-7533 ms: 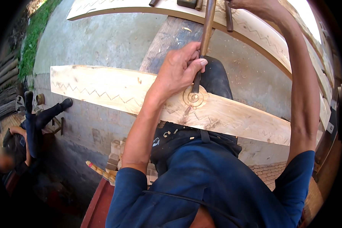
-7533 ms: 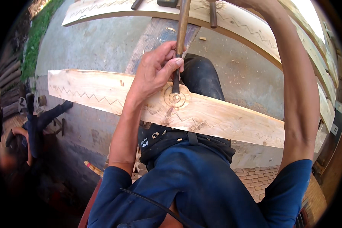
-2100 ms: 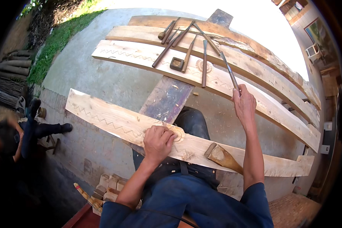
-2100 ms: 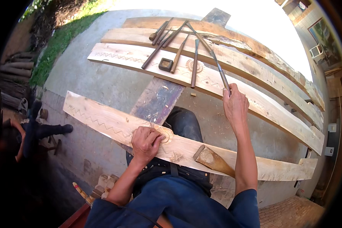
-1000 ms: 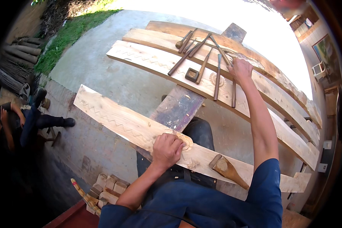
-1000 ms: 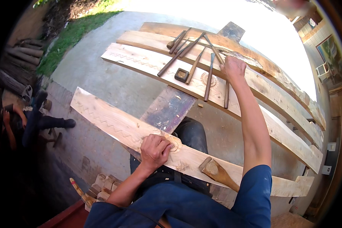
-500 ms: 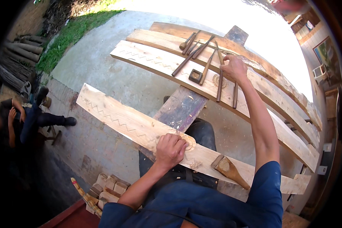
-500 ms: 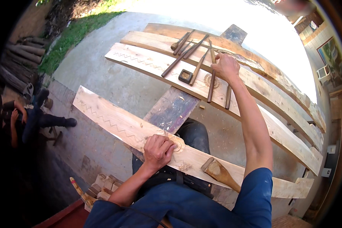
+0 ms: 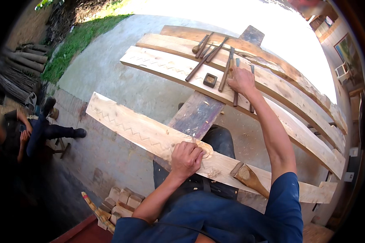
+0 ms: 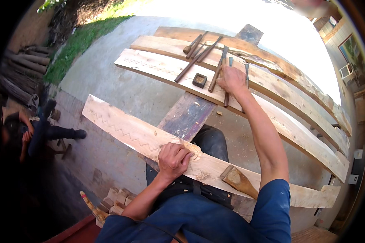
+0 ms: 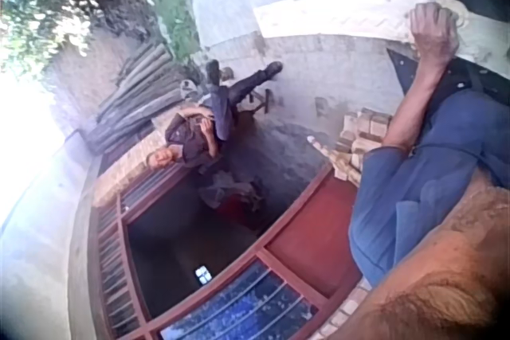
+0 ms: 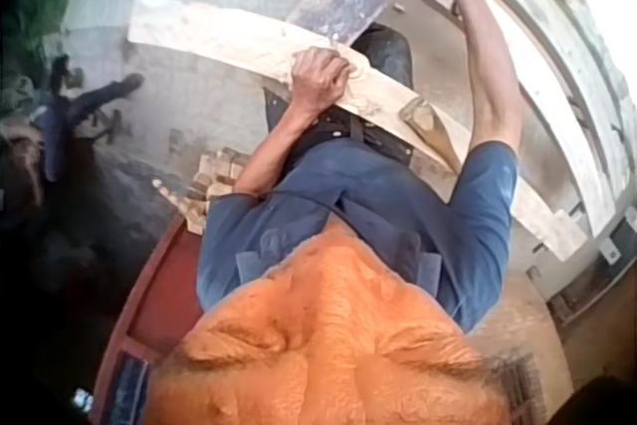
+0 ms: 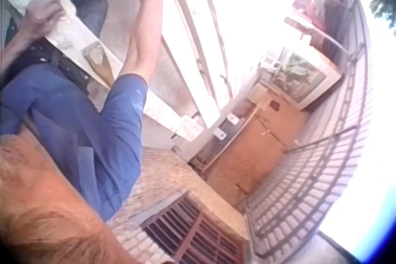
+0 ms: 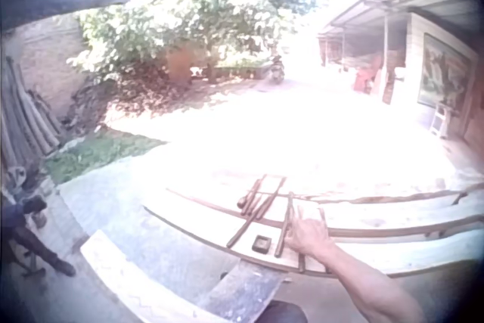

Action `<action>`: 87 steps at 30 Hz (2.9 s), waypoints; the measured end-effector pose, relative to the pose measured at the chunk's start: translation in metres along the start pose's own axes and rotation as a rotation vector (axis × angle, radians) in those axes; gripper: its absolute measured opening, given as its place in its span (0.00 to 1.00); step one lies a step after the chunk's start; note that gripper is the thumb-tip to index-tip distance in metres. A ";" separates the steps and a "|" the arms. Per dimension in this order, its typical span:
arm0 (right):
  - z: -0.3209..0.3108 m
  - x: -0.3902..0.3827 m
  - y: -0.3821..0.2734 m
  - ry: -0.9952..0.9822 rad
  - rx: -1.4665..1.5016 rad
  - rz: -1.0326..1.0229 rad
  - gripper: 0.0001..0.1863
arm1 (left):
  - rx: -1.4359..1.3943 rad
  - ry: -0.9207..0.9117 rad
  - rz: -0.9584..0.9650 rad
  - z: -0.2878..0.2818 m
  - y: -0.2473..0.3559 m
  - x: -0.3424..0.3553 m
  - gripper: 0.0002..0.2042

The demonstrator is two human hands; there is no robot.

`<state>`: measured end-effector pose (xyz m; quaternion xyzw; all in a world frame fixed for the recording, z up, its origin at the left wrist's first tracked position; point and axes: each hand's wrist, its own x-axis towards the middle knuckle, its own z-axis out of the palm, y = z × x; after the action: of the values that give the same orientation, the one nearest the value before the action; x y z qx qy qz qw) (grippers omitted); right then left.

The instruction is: The person carves a decorative pattern into a long wooden plank using a chisel and a wooden mallet. They repeatedly strike the chisel to deepen the design, occasionally switching tools and clearing wood shavings from the surface.

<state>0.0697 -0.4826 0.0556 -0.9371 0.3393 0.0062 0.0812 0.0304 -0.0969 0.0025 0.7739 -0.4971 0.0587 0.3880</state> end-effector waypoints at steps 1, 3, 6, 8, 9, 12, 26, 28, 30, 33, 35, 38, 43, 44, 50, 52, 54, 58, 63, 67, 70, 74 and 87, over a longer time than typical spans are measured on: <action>0.002 -0.004 0.000 0.011 0.028 -0.032 0.28 | -0.001 0.006 0.001 0.001 0.000 -0.001 0.08; 0.003 -0.011 0.001 0.007 0.066 -0.054 0.26 | -0.002 0.017 0.001 0.001 -0.001 -0.002 0.08; 0.015 -0.014 0.003 0.049 0.101 -0.042 0.25 | -0.002 0.008 0.004 0.001 0.000 0.000 0.08; 0.022 -0.012 0.001 0.069 0.132 -0.076 0.22 | 0.012 -0.005 0.002 0.001 0.001 0.000 0.08; 0.024 -0.011 0.001 0.080 0.148 -0.093 0.20 | 0.019 -0.012 0.001 0.001 0.001 0.001 0.08; 0.019 -0.011 -0.009 0.037 0.136 -0.097 0.17 | 0.020 -0.004 -0.001 0.001 0.000 0.000 0.09; -0.014 -0.118 0.007 0.132 0.263 -0.107 0.18 | 0.009 0.110 -0.087 0.011 -0.004 -0.002 0.10; -0.015 -0.155 0.013 0.116 0.347 -0.053 0.16 | 0.002 0.110 -0.093 0.011 -0.004 -0.004 0.10; -0.012 -0.186 0.019 0.076 0.410 -0.011 0.14 | -0.002 0.140 -0.103 0.013 -0.006 -0.004 0.10; -0.002 -0.232 0.021 0.054 0.455 0.013 0.13 | -0.005 0.167 -0.126 0.014 -0.008 -0.009 0.11; 0.001 -0.258 0.019 0.064 0.460 0.022 0.14 | -0.011 0.171 -0.130 0.016 -0.008 -0.008 0.12; 0.004 -0.289 0.012 0.116 0.443 0.010 0.15 | -0.014 0.163 -0.134 0.015 -0.007 -0.006 0.12; 0.010 -0.338 -0.006 0.232 0.356 -0.125 0.28 | -0.065 0.132 -0.188 0.011 -0.006 -0.004 0.09; 0.008 -0.345 -0.009 0.257 0.333 -0.164 0.31 | -0.106 0.101 -0.213 0.008 -0.006 0.001 0.09; 0.010 -0.378 -0.002 0.165 0.278 -0.204 0.41 | -0.292 -0.007 -0.260 0.004 0.000 0.054 0.08; 0.027 -0.386 0.009 0.238 0.236 -0.237 0.45 | -0.231 0.022 -0.179 0.014 -0.004 0.089 0.08; 0.030 -0.391 0.016 0.254 0.197 -0.239 0.44 | -0.176 0.065 -0.121 0.029 -0.010 0.126 0.08; 0.029 -0.401 0.042 0.234 0.181 -0.273 0.41 | 0.055 0.085 -0.009 0.065 -0.021 0.180 0.05; 0.032 -0.410 0.064 0.280 0.143 -0.232 0.39 | 0.280 -0.078 -0.018 0.108 -0.033 0.208 0.07; 0.029 -0.412 0.063 0.280 0.150 -0.197 0.39 | 0.385 -0.102 -0.005 0.129 -0.042 0.210 0.10; 0.031 -0.413 0.063 0.283 0.155 -0.191 0.40 | 0.425 -0.127 -0.009 0.132 -0.043 0.211 0.10; 0.030 -0.413 0.063 0.289 0.159 -0.190 0.39 | 0.438 -0.158 -0.020 0.136 -0.039 0.214 0.10; 0.031 -0.411 0.067 0.274 0.114 -0.253 0.40 | 0.341 -0.106 0.006 0.143 -0.046 0.216 0.03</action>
<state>-0.2883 -0.2678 0.0429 -0.9582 0.2267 -0.1507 0.0876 0.1334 -0.3387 -0.0185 0.8289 -0.5022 0.1022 0.2242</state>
